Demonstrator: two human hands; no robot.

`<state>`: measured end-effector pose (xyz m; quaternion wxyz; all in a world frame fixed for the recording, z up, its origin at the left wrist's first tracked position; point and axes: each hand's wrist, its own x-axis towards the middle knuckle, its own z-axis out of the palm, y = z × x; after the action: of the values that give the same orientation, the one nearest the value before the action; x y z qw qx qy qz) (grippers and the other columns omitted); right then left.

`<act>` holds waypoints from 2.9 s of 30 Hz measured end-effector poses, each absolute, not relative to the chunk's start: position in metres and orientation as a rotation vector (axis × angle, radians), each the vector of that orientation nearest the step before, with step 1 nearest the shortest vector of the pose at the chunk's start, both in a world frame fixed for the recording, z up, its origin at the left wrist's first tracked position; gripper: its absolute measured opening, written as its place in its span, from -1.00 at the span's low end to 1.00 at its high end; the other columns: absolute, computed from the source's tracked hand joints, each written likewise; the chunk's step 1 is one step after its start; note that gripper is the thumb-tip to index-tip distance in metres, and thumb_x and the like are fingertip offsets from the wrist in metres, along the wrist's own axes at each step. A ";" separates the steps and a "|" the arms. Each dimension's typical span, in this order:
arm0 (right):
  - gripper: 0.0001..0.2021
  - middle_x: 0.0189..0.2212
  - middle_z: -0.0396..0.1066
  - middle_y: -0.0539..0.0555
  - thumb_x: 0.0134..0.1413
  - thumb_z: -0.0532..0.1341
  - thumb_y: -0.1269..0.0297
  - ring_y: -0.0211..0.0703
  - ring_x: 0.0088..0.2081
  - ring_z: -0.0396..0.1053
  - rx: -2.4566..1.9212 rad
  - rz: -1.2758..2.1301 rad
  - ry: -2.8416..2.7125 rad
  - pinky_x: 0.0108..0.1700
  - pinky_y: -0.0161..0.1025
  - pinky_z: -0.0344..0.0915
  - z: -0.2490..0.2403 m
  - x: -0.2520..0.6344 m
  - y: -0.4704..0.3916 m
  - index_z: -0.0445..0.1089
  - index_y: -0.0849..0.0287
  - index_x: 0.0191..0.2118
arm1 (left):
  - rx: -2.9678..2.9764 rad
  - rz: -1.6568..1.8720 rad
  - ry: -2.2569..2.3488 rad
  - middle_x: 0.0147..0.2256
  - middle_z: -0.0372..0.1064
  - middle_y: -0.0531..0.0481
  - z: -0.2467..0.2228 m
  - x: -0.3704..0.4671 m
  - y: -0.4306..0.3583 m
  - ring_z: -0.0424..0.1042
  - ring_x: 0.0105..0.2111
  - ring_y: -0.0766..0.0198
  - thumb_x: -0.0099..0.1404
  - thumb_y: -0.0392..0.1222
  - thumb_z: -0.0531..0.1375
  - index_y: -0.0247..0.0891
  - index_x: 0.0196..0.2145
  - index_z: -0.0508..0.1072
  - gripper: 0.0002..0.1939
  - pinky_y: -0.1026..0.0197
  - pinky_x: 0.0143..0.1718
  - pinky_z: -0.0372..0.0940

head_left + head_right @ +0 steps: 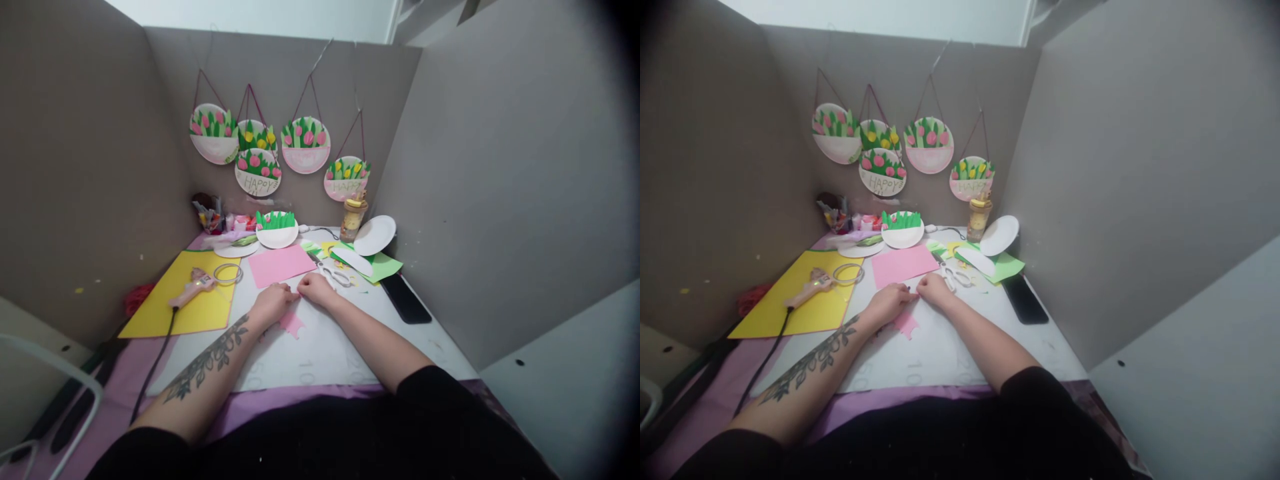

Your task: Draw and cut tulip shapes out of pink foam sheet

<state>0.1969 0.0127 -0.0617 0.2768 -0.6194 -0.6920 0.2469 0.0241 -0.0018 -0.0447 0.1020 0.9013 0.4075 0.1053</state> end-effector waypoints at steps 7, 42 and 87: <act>-0.83 -0.60 0.41 0.01 -0.15 0.14 0.39 -0.26 -0.49 0.29 -1.607 0.716 -1.772 -0.43 -0.38 0.14 -0.066 0.199 0.014 0.49 0.26 -0.52 | 2.610 0.340 1.205 -0.27 0.39 -0.09 -0.042 0.025 -0.008 0.27 -0.16 0.11 0.24 -0.18 0.03 -0.11 -0.24 0.56 -0.70 0.21 -0.17 0.13; -0.76 -0.27 0.40 0.12 0.01 0.12 0.52 -0.11 -0.16 0.27 -1.407 0.323 -2.318 -0.11 -0.26 0.16 -0.059 0.209 0.004 0.53 0.17 -0.33 | 2.365 0.501 1.920 -0.18 0.38 -0.24 -0.051 0.011 0.045 0.31 -0.12 -0.02 0.17 -0.15 0.07 -0.29 -0.26 0.50 -0.72 0.09 -0.13 0.20; -0.86 -0.42 0.43 0.07 0.10 0.16 0.32 -0.18 -0.31 0.37 -0.846 0.387 -1.800 -0.18 -0.18 0.29 -0.040 0.210 -0.010 0.44 0.13 -0.42 | 1.394 0.964 0.876 -0.38 0.43 -0.05 -0.013 0.029 -0.012 0.39 -0.40 0.28 -0.06 -0.08 0.31 -0.29 -0.36 0.41 -0.68 0.29 -0.41 0.24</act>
<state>0.2102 -0.0101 -0.0399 0.5292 -0.3541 -0.7538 0.1619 0.0293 -0.0121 -0.0133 0.5784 0.5961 0.3746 0.4121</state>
